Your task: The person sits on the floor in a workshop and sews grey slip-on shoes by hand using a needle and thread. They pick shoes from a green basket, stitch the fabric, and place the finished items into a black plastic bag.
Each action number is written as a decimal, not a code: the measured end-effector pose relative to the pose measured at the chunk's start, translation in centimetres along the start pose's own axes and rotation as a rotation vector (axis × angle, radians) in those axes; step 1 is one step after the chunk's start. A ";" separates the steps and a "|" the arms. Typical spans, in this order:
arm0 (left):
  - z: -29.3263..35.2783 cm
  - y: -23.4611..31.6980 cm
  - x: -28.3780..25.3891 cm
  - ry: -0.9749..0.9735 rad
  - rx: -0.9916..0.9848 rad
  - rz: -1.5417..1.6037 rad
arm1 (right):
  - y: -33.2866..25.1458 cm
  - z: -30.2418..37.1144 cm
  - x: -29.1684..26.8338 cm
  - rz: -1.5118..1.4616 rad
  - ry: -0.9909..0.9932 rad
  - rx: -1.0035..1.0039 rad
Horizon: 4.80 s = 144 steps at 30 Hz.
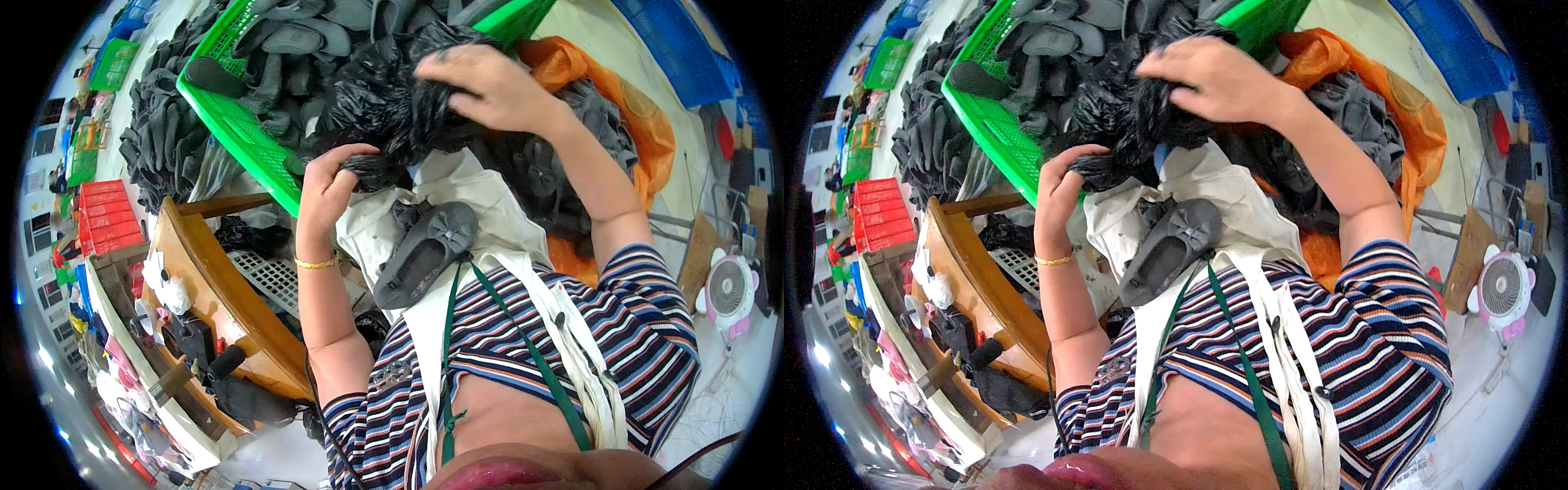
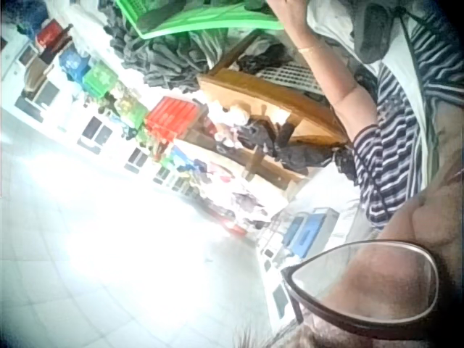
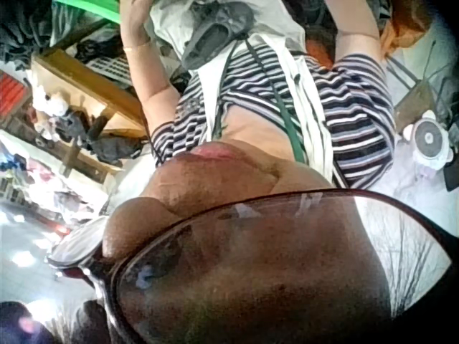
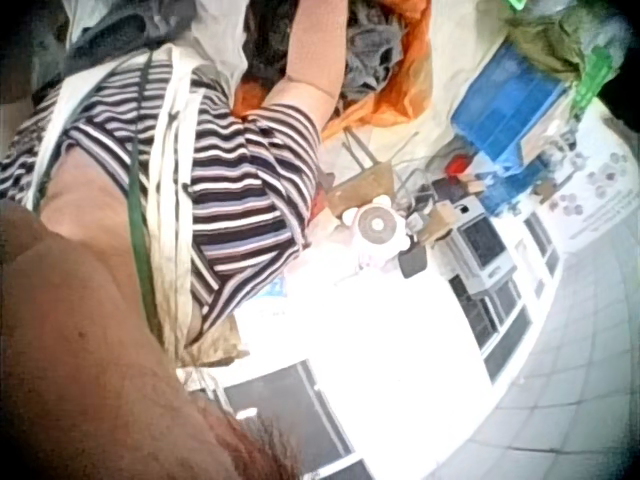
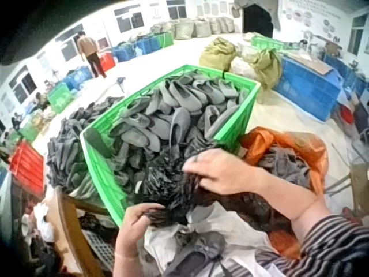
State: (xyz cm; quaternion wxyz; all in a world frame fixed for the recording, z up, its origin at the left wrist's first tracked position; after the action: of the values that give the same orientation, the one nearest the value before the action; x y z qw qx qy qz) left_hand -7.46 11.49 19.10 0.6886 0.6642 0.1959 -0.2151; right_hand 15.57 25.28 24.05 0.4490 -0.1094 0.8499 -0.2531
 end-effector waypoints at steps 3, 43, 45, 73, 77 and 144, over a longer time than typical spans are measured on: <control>-0.5 0.7 2.0 -0.221 0.033 -0.299 | -1.4 -0.3 3.3 0.105 -0.118 -0.112; 6.7 1.2 -3.9 0.689 0.428 0.515 | -2.7 -8.4 9.8 -0.282 -0.545 0.232; 7.2 1.4 -4.0 0.695 0.467 0.510 | 1.2 -9.9 11.8 0.065 -0.715 0.368; 6.9 2.1 -4.1 0.736 0.425 0.530 | 13.3 -10.8 13.0 -0.348 -0.233 0.606; 6.7 2.0 -4.4 0.741 0.455 0.618 | 13.4 -10.2 10.6 -0.884 -0.146 0.765; 2.2 8.7 -2.1 0.923 0.432 -0.999 | -4.9 -10.3 6.0 -0.972 -0.050 0.381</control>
State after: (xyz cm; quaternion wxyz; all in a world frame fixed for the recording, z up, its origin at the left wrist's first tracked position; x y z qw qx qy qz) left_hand -4.40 9.57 27.55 0.2076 0.6398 0.7015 -0.2357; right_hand 3.45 22.05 27.21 0.3117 -0.4137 0.6290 -0.5797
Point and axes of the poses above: each hand's wrist, its own z-axis away from the middle knuckle, its own x-axis out of the palm, y = z × x, the point moved 5 cm from there along -z, towards the middle knuckle, and after that the axes turned 13 degrees about -z, right-handed, at the moved point
